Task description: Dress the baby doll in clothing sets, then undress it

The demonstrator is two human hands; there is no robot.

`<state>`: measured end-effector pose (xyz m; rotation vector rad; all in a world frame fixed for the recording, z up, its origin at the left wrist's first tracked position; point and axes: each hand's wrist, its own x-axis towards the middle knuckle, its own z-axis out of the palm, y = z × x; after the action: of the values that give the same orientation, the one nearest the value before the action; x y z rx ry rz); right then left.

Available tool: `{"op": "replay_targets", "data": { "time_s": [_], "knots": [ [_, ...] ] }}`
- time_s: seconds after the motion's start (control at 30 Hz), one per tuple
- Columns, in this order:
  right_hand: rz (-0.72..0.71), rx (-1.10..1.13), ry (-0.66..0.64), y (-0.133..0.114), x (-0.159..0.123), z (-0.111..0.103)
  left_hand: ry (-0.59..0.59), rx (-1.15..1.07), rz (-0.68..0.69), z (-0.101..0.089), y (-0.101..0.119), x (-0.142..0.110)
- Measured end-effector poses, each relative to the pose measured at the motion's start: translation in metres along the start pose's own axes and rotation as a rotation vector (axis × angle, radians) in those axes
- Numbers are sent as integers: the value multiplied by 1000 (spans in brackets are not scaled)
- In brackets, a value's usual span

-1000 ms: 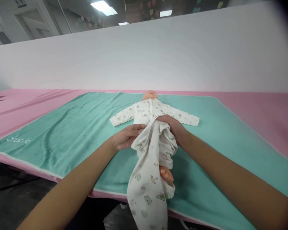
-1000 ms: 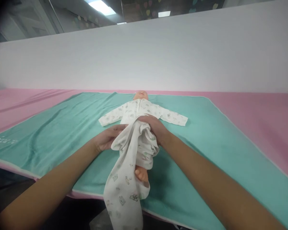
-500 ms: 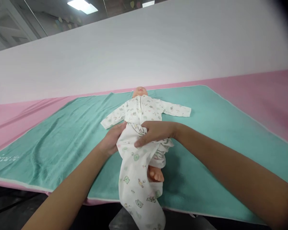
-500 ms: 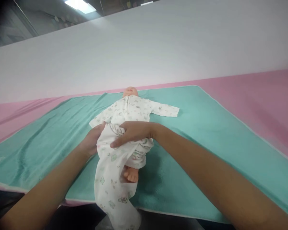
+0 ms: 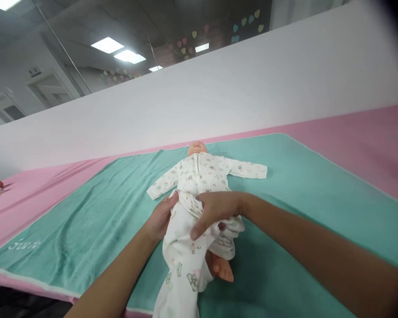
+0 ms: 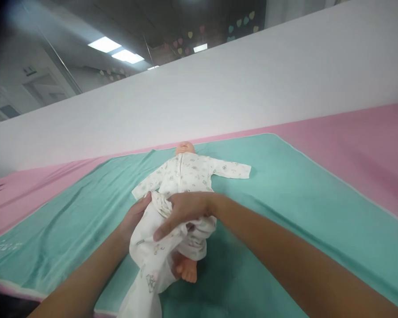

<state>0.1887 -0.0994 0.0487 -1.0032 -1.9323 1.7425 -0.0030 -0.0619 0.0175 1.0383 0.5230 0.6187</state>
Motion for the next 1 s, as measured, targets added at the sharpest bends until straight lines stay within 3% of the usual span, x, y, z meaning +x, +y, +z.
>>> {"op": "replay_targets", "data": {
  "time_s": [0.13,0.27,0.37,0.57,0.73,0.87,1.0],
  "knots": [
    [-82,149,127,6,0,8,28,123,70,-6,0,-1],
    [-264,434,266,16,4,12,-150,280,84,-7,6,-3],
    [-291,493,334,15,6,14,-211,348,16,-4,9,-5],
    [-198,222,91,-12,-2,12,-165,51,170,0,1,-5],
    [-20,19,112,-14,-2,12,-142,-4,175,6,-1,-6],
    [-132,298,156,0,2,18,-89,-33,142,8,-1,-5],
    [-297,450,151,-2,-3,18,-145,67,154,5,2,-3]
  ]
}}
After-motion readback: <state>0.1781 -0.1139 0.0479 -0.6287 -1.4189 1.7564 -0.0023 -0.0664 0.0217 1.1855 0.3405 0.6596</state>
